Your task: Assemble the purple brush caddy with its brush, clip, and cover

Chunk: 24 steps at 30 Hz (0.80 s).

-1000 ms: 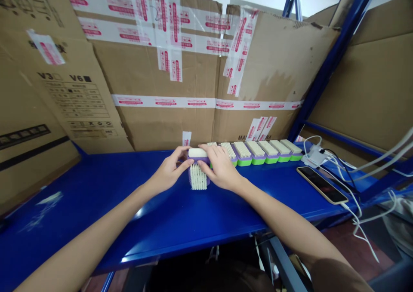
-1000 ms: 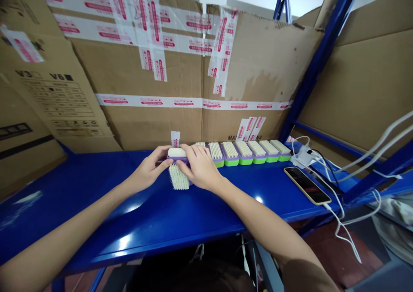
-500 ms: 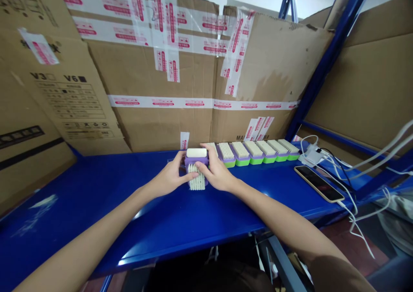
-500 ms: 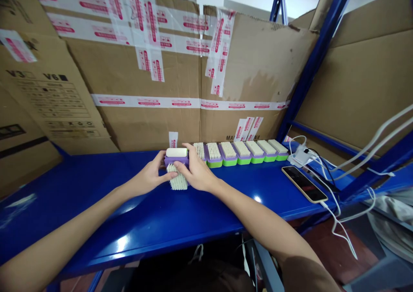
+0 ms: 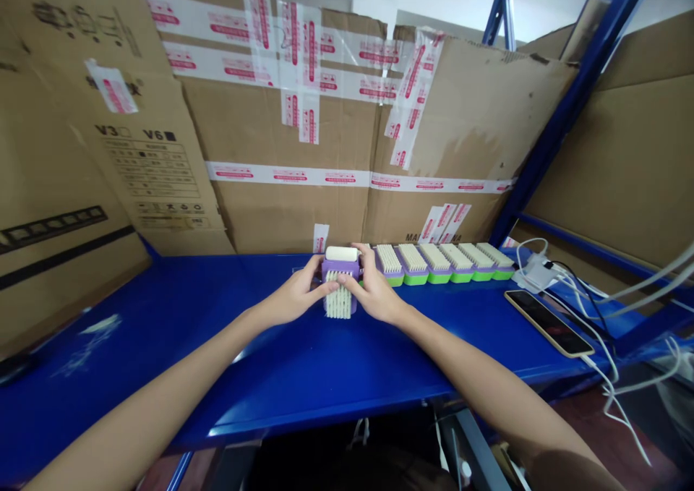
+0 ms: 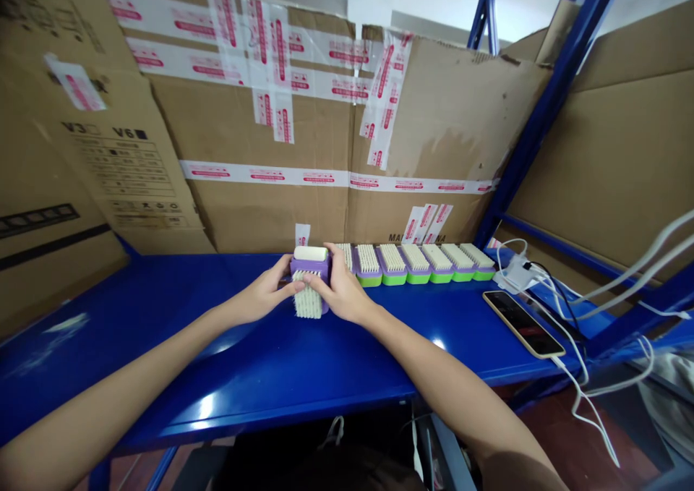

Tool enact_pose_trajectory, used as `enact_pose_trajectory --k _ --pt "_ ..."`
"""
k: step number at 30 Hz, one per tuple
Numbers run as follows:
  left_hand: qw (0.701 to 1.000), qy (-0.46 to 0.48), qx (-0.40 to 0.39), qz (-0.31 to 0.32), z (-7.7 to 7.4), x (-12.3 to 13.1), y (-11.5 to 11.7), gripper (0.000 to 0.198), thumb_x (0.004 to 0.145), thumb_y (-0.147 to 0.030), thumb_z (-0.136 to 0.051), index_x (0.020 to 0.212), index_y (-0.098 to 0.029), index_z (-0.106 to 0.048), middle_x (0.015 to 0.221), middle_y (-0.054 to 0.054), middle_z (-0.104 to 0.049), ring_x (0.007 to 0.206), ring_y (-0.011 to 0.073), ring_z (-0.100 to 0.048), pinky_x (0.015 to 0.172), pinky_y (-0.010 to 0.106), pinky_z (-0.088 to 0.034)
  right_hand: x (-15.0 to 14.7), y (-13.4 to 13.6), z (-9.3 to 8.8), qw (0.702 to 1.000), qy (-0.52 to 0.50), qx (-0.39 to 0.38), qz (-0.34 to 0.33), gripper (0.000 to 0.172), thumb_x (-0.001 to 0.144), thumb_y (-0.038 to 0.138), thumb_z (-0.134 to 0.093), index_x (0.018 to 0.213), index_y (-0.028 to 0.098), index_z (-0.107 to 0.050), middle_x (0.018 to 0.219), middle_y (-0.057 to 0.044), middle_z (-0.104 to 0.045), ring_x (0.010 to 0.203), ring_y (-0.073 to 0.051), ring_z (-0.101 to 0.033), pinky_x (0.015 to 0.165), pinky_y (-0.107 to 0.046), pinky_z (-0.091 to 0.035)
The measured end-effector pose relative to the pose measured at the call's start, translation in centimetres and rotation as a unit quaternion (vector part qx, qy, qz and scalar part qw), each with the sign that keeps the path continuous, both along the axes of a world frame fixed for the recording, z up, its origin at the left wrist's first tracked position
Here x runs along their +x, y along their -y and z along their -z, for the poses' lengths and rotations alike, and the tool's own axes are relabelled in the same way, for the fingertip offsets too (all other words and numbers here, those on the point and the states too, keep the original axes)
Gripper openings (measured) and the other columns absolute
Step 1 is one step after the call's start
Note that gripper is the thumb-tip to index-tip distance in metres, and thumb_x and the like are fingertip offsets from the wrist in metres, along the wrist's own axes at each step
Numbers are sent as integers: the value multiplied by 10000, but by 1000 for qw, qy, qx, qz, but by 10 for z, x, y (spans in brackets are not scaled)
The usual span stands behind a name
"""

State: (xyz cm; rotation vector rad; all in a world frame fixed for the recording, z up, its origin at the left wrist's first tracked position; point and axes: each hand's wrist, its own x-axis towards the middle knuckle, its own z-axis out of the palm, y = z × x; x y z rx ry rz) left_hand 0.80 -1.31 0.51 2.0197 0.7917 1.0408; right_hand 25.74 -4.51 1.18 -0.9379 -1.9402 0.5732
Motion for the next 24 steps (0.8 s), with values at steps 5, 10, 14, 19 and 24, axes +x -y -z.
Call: enact_pose_trajectory --k 5,10,14,19,24 --pt "1000 -19 9 -21 1 -2 -5 681 1049 -716 -720 1515 -221 -681 1466 155 -808 1355 416 -766 1176 548 -607 0 -3 5 1000 21 -17 -5 952 1093 683 -693 1772 228 -204 1700 -248 -564 1515 -406 -663 1283 -679 -540" --pt "998 42 -43 -34 8 -3 -16 754 1043 -824 -645 1463 -207 -753 1435 150 -829 1366 403 -761 1205 527 -596 1 -6 10 999 34 -12 -14 1015 1105 642 -693 1846 265 -111 1777 -229 -514 1536 -405 -667 1295 -674 -541" --pt "988 107 -79 -74 9 -3 -23 811 995 -909 -640 1375 -212 -806 1420 142 -844 1407 386 -746 1279 510 -539 -1 -6 16 998 48 8 -47 990 1143 533 -667 1881 275 -59 1542 -189 -708 1273 -336 -797 1160 -613 -654" --pt "970 144 -187 -59 8 1 -19 930 900 -994 -692 1324 -177 -826 1308 168 -883 1243 386 -826 1138 514 -620 -3 -5 18 995 67 41 -64 997 1150 502 -676 1895 310 -40 1521 -183 -677 1151 -297 -782 1100 -594 -686" --pt "953 176 -245 -36 9 10 -10 969 861 -1069 -638 1199 -189 -864 1077 155 -909 1080 375 -866 972 488 -676 -1 -2 12 995 84 35 -46 1030 1122 591 -715 1896 359 -76 1556 -189 -592 1167 -311 -750 1075 -616 -699"
